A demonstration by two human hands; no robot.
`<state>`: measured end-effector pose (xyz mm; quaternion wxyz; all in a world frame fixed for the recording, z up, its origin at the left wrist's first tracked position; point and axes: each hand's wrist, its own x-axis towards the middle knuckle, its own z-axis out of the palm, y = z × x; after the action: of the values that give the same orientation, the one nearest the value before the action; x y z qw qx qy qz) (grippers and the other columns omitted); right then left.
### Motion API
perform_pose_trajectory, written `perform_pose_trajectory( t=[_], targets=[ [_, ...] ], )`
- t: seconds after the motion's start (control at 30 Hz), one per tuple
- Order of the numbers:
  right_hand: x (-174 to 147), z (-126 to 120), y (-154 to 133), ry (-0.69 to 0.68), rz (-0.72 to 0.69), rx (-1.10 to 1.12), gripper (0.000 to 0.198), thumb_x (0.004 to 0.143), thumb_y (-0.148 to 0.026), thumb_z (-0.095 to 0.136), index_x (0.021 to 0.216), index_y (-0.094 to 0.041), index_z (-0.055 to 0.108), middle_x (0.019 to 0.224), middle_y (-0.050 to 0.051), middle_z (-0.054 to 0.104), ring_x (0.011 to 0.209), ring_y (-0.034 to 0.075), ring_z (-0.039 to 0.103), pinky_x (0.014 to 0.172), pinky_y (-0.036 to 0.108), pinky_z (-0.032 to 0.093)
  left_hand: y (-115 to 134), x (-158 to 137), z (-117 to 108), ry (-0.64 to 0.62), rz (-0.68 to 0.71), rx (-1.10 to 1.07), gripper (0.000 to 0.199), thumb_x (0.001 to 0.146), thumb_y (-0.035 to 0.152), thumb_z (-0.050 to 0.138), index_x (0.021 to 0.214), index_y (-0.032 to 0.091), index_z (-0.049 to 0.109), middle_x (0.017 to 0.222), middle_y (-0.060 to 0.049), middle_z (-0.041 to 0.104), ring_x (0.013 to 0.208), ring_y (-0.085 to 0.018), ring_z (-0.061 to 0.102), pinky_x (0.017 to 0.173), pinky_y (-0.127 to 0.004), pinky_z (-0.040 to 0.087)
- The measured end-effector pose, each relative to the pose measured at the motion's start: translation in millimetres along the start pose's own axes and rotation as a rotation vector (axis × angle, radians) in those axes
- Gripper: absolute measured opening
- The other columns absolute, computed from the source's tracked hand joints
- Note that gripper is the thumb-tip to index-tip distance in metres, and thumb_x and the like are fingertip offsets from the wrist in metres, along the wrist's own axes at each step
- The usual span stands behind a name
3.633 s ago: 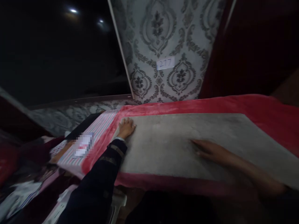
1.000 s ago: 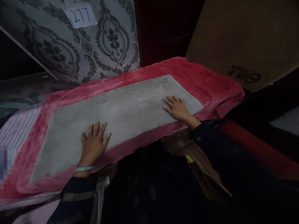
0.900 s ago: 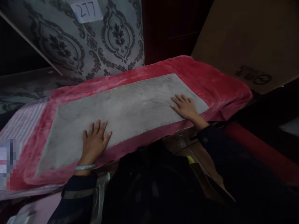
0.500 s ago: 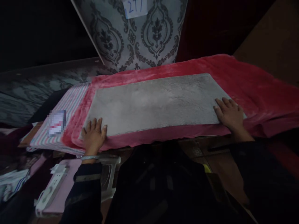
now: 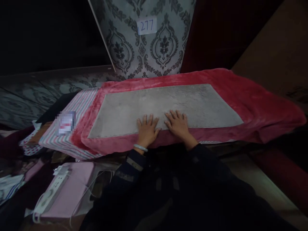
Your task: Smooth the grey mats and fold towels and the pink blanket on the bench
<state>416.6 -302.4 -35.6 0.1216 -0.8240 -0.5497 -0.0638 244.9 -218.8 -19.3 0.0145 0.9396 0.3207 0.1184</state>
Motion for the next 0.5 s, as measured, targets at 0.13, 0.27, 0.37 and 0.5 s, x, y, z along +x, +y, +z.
perform_pose_trajectory(
  t=[0.13, 0.27, 0.37, 0.5],
  targets=[
    [-7, 3, 10, 0.048, 0.01, -0.057, 0.056, 0.104, -0.051, 0.032, 0.154, -0.031, 0.047, 0.161, 0.006, 0.04, 0.148, 0.036, 0.031, 0.115, 0.06, 0.03, -4, -7, 11, 0.065, -0.009, -0.103, 0.058, 0.097, 0.046, 0.052, 0.153, 0.033, 0.047, 0.164, -0.007, 0.038, 0.154, -0.041, 0.022, 0.122, -0.07, 0.011],
    [-18, 4, 33, 0.088, 0.042, -0.085, 0.057, 0.104, -0.052, 0.031, 0.154, -0.031, 0.047, 0.16, 0.006, 0.042, 0.148, 0.036, 0.033, 0.115, 0.06, 0.03, -16, -16, 10, 0.078, -0.024, -0.198, 0.057, 0.095, 0.043, 0.058, 0.151, 0.033, 0.05, 0.163, -0.007, 0.039, 0.154, -0.043, 0.022, 0.122, -0.07, 0.008],
    [-27, 5, 40, 0.107, 0.074, -0.088, 0.057, 0.103, -0.051, 0.031, 0.154, -0.03, 0.047, 0.16, 0.006, 0.041, 0.148, 0.035, 0.032, 0.115, 0.059, 0.03, -25, -28, 5, 0.076, -0.046, -0.213, 0.057, 0.095, 0.038, 0.058, 0.151, 0.033, 0.051, 0.163, -0.007, 0.04, 0.154, -0.041, 0.023, 0.124, -0.067, 0.009],
    [-34, 1, 52, 0.078, 0.084, -0.076, 0.058, 0.102, -0.045, 0.03, 0.153, -0.027, 0.047, 0.161, 0.008, 0.041, 0.149, 0.033, 0.032, 0.117, 0.058, 0.029, -46, -46, -6, 0.048, -0.089, -0.123, 0.055, 0.099, 0.038, 0.049, 0.153, 0.031, 0.047, 0.164, -0.007, 0.038, 0.154, -0.036, 0.024, 0.124, -0.067, 0.006]
  ],
)
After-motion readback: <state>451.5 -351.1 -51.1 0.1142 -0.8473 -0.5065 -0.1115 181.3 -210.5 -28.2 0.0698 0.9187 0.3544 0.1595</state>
